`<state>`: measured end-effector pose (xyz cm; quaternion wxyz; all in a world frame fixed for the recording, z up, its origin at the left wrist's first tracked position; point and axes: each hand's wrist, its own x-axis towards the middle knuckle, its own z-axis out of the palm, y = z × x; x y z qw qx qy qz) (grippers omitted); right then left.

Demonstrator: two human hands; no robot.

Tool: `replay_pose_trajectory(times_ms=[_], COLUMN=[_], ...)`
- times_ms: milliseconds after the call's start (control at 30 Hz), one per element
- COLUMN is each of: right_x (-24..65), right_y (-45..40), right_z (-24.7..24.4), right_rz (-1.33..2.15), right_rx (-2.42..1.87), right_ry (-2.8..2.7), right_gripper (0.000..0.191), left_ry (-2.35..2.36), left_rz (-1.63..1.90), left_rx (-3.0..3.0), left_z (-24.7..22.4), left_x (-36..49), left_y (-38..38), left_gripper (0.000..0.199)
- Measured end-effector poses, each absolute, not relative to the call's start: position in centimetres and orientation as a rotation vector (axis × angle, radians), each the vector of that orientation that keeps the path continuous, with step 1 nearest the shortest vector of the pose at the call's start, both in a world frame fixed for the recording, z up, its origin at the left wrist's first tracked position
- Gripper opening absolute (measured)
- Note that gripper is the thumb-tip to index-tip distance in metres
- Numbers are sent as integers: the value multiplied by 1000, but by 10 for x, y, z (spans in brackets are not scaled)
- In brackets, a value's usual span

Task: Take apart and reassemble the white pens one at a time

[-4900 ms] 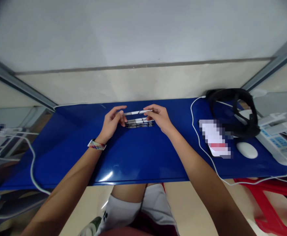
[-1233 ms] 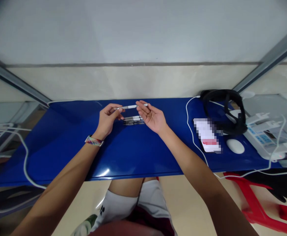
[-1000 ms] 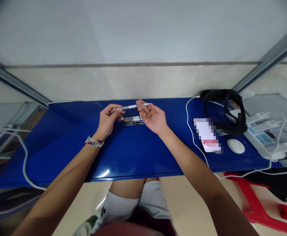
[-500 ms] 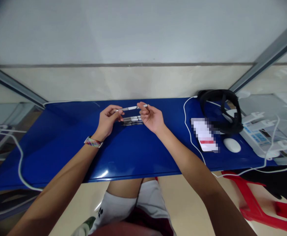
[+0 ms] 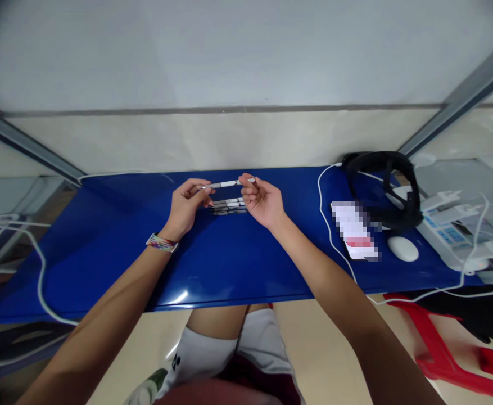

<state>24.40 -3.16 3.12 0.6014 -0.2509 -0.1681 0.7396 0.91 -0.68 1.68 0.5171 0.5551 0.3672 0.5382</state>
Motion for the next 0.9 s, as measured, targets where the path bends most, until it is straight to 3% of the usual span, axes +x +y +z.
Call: replay_pose_trajectory(times_ms=[333,567,900], right_x=[245,253,256], right_y=[-29,-26,-21], right_z=[25,18,14], right_rz=[1704,1611,1599], right_rx=[-550,-600,-494], right_ry=[-424,-491,-472], right_gripper=[18,29,14], left_ry=[854,856,878], left_rz=[1325,1341,1350], left_rx=[1296,1281,1307], left_z=[17,17,16], left_x=[8,9,12], left_y=[-6,-5,-6], left_gripper=[35,30,27])
